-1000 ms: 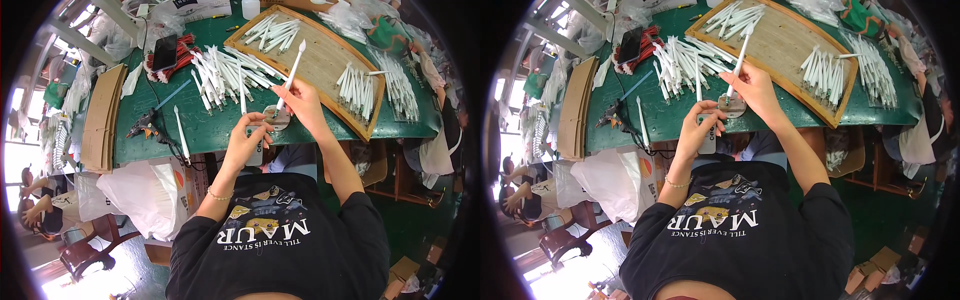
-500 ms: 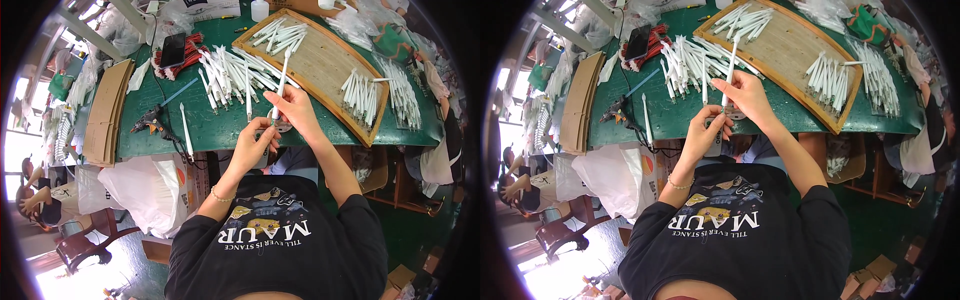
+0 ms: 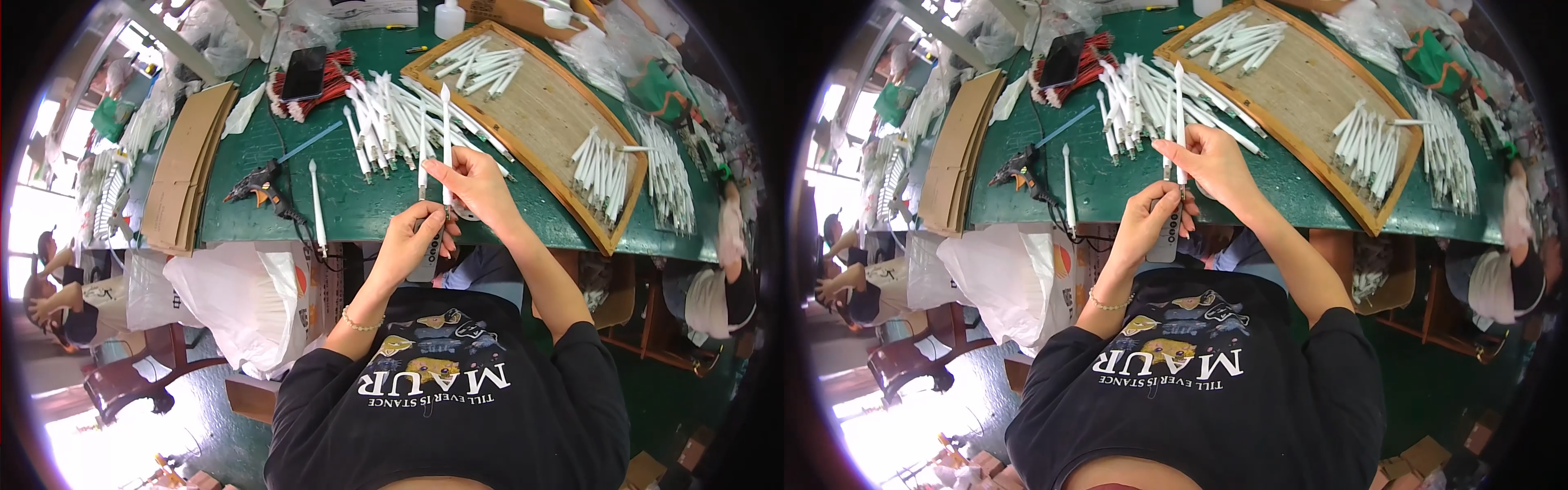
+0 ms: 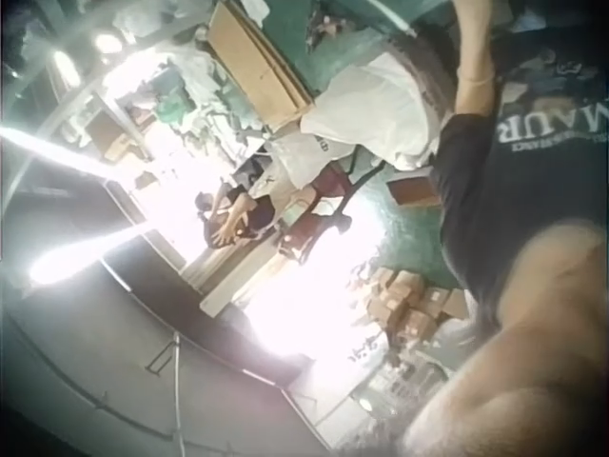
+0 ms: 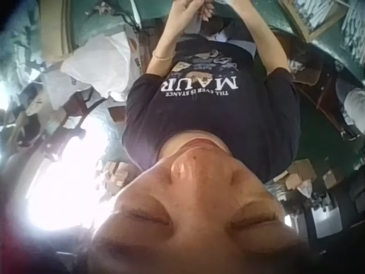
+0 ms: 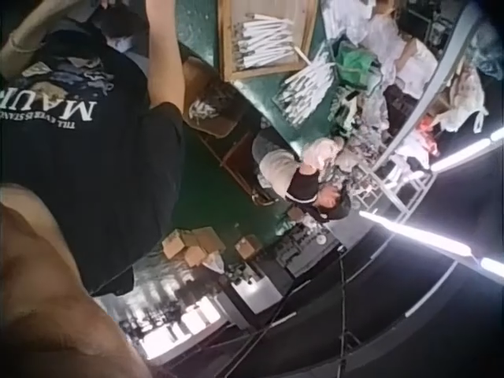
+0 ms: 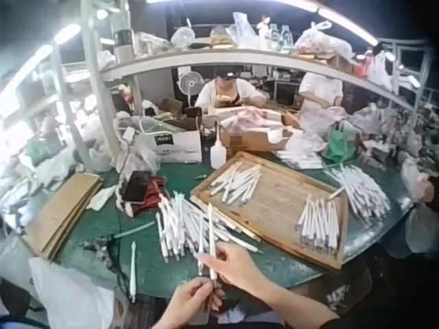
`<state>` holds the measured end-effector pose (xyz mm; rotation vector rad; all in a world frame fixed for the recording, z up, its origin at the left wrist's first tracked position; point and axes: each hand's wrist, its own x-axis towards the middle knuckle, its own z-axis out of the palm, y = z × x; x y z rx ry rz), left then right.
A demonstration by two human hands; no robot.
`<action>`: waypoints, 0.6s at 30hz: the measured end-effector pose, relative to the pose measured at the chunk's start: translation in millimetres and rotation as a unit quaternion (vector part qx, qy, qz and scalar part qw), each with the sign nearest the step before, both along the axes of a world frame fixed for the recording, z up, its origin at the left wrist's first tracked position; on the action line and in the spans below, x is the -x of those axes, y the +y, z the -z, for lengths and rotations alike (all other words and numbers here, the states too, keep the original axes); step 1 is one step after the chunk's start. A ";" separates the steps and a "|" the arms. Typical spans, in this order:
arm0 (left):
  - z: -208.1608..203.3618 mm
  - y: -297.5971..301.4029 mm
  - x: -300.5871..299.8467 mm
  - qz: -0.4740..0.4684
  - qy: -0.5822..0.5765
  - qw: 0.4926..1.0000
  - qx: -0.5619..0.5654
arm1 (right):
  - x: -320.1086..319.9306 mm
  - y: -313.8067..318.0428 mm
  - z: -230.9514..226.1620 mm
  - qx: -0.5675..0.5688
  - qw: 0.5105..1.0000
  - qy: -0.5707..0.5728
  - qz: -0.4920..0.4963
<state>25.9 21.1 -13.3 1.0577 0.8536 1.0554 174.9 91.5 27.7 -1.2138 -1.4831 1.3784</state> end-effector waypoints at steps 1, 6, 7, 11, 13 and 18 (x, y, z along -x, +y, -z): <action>-1.4 -1.5 2.9 0.002 -0.004 1.000 0.010 | 3.5 0.4 1.7 -0.002 1.000 0.001 -0.008; -2.8 -13.1 20.8 -0.043 0.019 0.999 0.007 | 16.3 -0.6 -4.2 -0.079 0.989 -0.097 -0.082; -4.0 -16.0 28.4 -0.068 0.029 0.997 0.006 | 16.0 1.5 -4.5 -0.088 0.984 -0.112 -0.105; -6.0 -30.3 72.1 -0.178 0.111 0.978 -0.009 | -7.9 38.2 -35.0 -0.118 0.958 -0.256 -0.042; -13.8 -37.4 89.1 -0.216 0.186 0.958 -0.004 | -36.8 76.8 -34.3 -0.169 0.946 -0.275 0.038; -34.7 -42.1 100.3 -0.222 0.520 0.819 -0.097 | -129.3 207.3 29.6 -0.185 0.903 -0.377 0.094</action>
